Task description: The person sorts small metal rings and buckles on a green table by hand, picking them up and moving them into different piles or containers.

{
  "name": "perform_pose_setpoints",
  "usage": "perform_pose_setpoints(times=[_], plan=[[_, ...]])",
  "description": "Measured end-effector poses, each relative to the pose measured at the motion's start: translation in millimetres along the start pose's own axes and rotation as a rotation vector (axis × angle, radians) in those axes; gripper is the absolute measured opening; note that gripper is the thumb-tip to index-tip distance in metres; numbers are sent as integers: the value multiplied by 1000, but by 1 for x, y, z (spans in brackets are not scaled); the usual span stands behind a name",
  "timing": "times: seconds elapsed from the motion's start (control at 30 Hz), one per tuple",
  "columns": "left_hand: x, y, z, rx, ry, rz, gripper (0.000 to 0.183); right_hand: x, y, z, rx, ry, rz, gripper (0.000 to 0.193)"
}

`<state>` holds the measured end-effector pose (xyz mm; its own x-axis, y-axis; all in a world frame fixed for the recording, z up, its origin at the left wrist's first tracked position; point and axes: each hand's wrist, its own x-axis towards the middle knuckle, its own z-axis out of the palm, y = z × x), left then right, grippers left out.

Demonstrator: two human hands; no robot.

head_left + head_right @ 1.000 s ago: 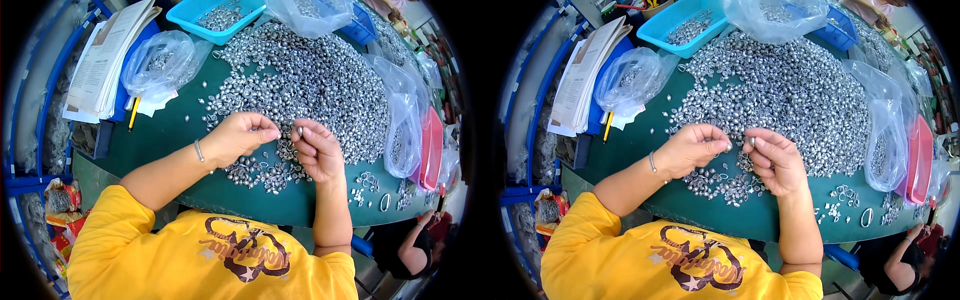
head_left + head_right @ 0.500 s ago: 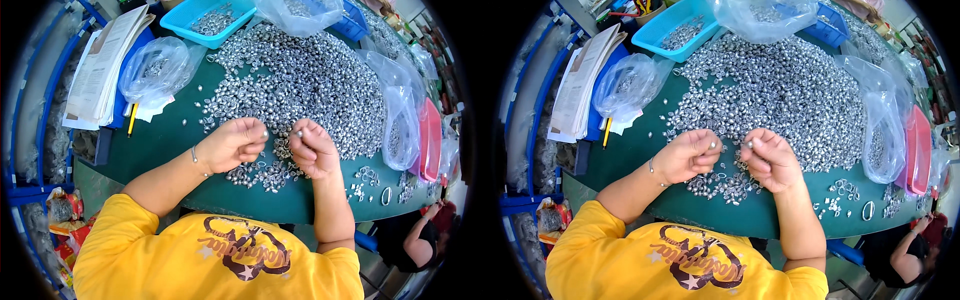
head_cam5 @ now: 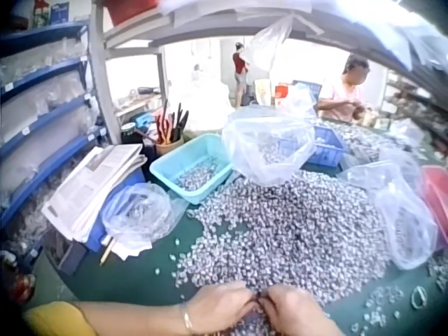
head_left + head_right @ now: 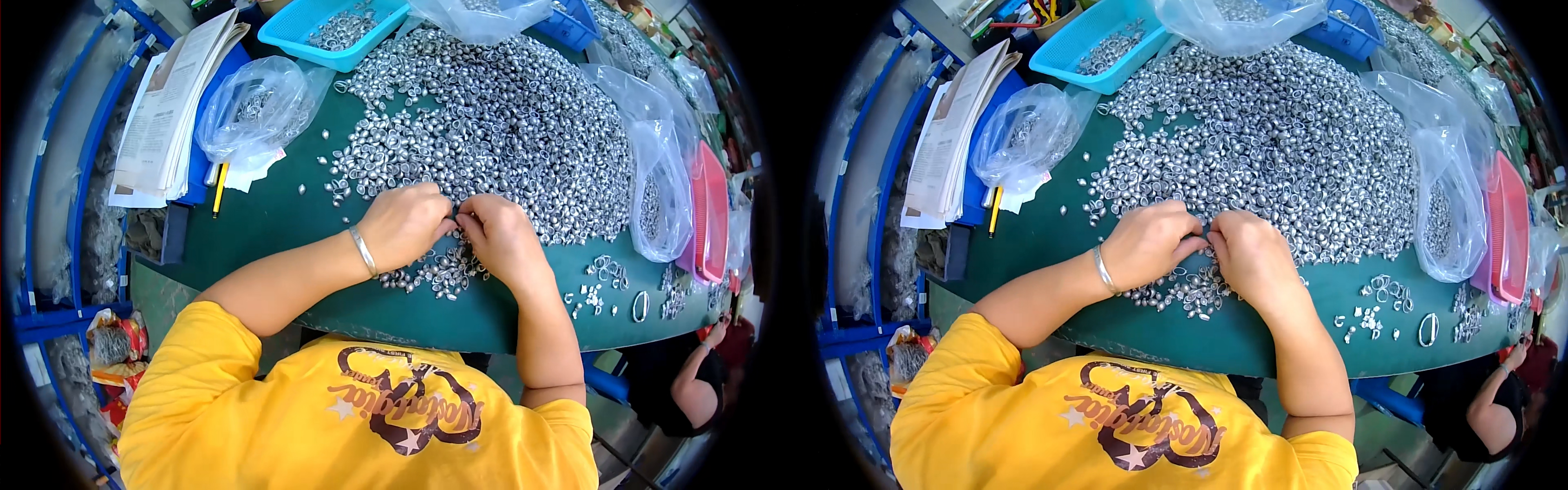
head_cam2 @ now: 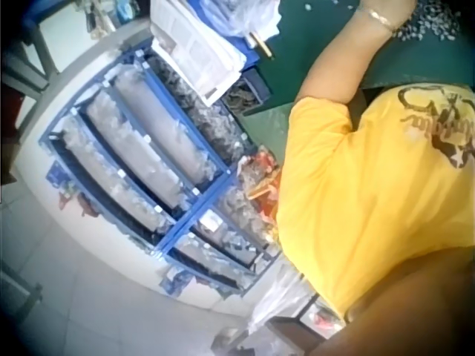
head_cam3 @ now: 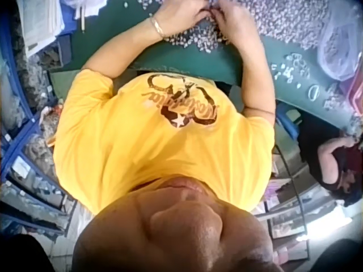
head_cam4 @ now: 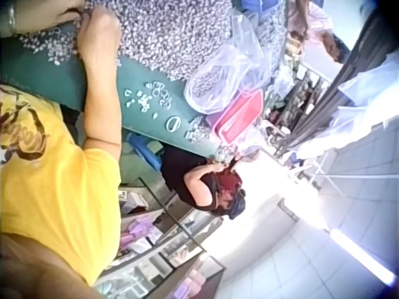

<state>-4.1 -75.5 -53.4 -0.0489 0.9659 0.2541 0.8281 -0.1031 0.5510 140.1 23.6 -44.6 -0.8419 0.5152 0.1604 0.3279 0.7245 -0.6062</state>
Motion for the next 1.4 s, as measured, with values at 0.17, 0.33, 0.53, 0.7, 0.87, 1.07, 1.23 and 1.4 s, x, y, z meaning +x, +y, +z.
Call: perform_pose_setpoints(times=[0.17,0.33,0.53,0.7,0.87,1.07,1.23,1.4], plan=[[0,-3,-1,20,-6,-4,8,5,1,-12,393,-9,276,10],[-5,0,-10,-87,87,-30,5,4,-1,-13,210,98,171,9],[-9,0,-13,-23,72,-3,5,-1,-5,-7,-151,51,153,13],[-7,-8,-3,-5,49,23,9,7,7,-10,451,20,344,15],[-6,4,-18,-574,-43,-263,6,7,15,-23,1557,-269,578,12],[-22,1,-28,-1822,-164,-662,4,6,19,-22,1752,-379,540,14],[-35,-6,-29,-1955,-77,-595,3,7,17,-21,1792,-405,478,16],[-41,-5,-23,-1978,-9,-629,10,-1,14,-20,1914,-430,572,16]])
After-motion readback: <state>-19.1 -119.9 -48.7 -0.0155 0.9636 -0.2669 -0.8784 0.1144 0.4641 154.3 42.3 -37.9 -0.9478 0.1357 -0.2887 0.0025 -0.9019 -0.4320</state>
